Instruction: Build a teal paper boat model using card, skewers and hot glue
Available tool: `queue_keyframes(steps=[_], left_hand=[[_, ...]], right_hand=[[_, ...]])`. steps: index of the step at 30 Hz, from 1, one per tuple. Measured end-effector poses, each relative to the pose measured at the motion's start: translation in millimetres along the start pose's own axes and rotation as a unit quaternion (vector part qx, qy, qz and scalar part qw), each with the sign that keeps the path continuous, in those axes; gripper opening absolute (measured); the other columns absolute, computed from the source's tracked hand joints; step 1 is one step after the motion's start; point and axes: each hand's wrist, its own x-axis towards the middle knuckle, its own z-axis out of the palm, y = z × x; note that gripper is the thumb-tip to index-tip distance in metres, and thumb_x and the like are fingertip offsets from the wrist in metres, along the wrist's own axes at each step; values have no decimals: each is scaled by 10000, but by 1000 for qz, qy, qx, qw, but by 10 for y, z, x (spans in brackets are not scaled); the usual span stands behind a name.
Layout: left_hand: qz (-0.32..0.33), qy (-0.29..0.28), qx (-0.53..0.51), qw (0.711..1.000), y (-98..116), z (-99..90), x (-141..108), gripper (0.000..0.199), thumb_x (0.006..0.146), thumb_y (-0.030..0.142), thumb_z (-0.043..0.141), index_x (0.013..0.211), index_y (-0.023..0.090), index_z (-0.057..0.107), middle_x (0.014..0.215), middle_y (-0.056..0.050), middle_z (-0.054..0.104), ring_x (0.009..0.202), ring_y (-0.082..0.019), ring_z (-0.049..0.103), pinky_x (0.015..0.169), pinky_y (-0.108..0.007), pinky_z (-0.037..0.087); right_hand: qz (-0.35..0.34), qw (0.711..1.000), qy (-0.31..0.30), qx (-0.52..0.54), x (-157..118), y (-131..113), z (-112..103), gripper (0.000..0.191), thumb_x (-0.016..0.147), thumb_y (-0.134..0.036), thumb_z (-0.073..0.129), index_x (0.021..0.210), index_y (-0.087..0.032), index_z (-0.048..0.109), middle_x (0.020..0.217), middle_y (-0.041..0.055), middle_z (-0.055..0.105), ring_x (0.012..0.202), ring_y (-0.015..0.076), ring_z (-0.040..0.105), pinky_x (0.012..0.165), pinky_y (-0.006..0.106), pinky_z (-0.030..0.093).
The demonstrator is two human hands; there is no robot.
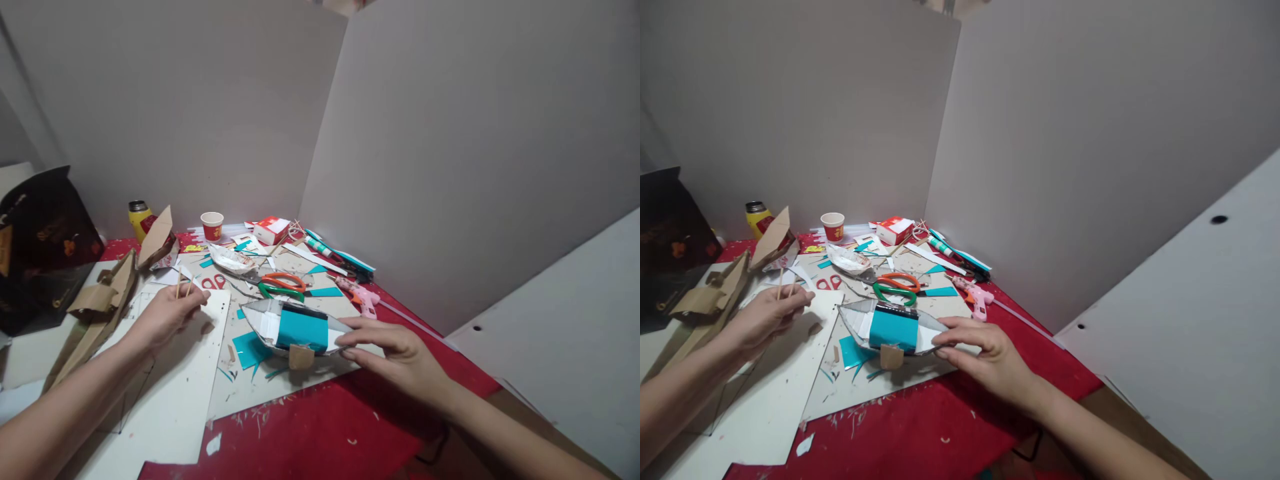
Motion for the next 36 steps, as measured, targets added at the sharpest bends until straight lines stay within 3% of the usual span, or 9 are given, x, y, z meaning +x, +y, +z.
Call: queue_keyframes(steps=[2,6,10,14,19,24,28,31,36], left_hand=[[10,0,3,1000,11,25,-35,257,666,329,724,754,178,536,439,107,366,382,-32,224,374,-155,136],[3,-16,-4,1000,49,44,-80,403,679,342,710,1021,194,556,479,126,321,405,-50,197,387,-161,148],[-30,-47,-48,997,81,87,-134,359,799,529,554,912,188,543,549,88,374,428,-53,178,387,-172,122],[-23,-41,-79,996,80,137,-174,296,859,482,498,775,203,444,551,83,375,434,-50,143,391,-166,95],[-31,-64,-111,991,60,127,-159,390,877,555,433,730,193,429,552,71,377,441,-49,124,388,-162,90],[-25,-97,-153,983,57,138,-200,354,903,501,457,759,179,492,565,63,386,448,-48,151,390,-156,97],[-16,-108,-166,980,66,189,-274,260,906,417,502,794,184,520,562,62,379,456,-55,153,382,-153,98],[-16,-116,-176,977,59,201,-292,236,892,394,547,794,180,539,557,69,355,460,-53,142,376,-147,96],[-17,-104,-182,978,15,185,-240,203,846,363,634,852,161,609,543,77,339,451,-42,160,372,-138,112]], right_hand=[[-16,1000,-5,-4,15,2,25,120,755,-213,717,851,-251,779,914,71,768,911,230,717,778,284,580],[-24,999,-22,-20,27,1,81,108,778,-229,695,850,-242,774,884,71,768,937,231,713,783,278,580],[-26,998,-54,-36,21,21,151,126,818,-258,654,856,-222,769,902,89,762,947,228,710,780,276,579],[-53,996,-59,-49,12,76,226,145,845,-257,629,893,-216,759,953,103,753,961,219,705,798,277,573],[-54,992,-100,-61,-5,102,271,178,872,-281,602,946,-202,743,1008,122,740,958,215,704,819,298,568],[-49,980,-169,-89,20,50,162,359,890,-255,578,1240,-181,613,1146,126,700,1014,202,680,885,318,540],[-28,968,-225,-111,69,15,20,434,886,-250,579,1317,-201,549,1156,114,693,957,187,684,839,313,548],[-29,961,-248,-115,83,10,-2,438,879,-250,596,1312,-210,549,1143,114,690,963,188,669,843,322,537],[-80,955,-264,-109,82,26,94,253,944,-269,509,1105,-178,681,984,121,695,890,171,657,780,292,531]])
